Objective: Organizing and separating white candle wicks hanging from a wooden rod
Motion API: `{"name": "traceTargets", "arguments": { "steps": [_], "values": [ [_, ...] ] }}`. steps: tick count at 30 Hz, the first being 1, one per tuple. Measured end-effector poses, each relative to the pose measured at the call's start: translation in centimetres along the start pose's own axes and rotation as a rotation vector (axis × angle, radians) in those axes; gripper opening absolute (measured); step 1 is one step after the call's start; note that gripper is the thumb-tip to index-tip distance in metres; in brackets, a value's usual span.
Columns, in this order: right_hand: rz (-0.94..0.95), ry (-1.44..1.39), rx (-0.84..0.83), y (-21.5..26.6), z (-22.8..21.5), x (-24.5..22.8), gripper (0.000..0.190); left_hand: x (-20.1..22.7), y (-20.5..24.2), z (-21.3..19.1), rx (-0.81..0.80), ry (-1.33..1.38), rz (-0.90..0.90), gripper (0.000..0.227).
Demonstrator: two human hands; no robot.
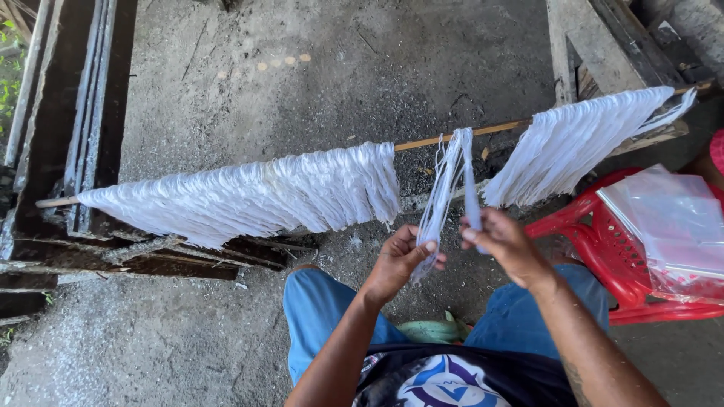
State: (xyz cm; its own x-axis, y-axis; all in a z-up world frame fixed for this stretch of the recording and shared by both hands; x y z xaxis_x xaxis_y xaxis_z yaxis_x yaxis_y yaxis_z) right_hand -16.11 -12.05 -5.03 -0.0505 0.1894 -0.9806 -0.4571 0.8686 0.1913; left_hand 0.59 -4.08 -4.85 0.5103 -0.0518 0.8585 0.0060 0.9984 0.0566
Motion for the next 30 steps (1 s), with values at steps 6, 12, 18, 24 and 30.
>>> {"name": "traceTargets", "arguments": {
  "steps": [6, 12, 18, 24, 30],
  "values": [
    [-0.057, -0.172, 0.030, 1.0, 4.2, -1.7, 0.021, -0.8, -0.3, 0.0, 0.066, -0.067, 0.020, 0.012],
    [-0.066, -0.422, 0.007, 0.9, 2.6, 0.0, 0.021, 0.7, -0.1, -0.6, 0.233, 0.088, 0.065, 0.019],
    [-0.041, -0.313, -0.074, 1.4, 2.6, -1.1, 0.019, -0.8, -0.6, 0.0, 0.071, 0.246, -0.048, 0.032],
    [-0.042, -0.037, 0.012, 0.2, -1.2, 1.0, 0.024, -1.3, -0.9, -2.2, 0.040, -0.107, -0.044, 0.022],
    [-0.202, 0.398, 0.240, -0.3, -7.2, -2.1, 0.022, 2.0, -0.9, -4.5, 0.012, -0.327, 0.110, 0.022]
  ]
}}
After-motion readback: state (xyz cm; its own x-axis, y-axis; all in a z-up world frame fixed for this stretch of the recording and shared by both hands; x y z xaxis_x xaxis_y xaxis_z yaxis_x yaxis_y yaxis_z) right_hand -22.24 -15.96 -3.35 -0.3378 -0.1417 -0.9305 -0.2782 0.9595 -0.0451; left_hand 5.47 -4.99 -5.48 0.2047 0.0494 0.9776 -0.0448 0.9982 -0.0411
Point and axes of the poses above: each hand's wrist, its own y-axis away from the middle knuckle, its own z-axis out of the palm, x = y × z, the point moved 8 cm from there along -y, towards the middle knuckle, and after that the axes turned 2 degrees about y, right-handed, at the moved point
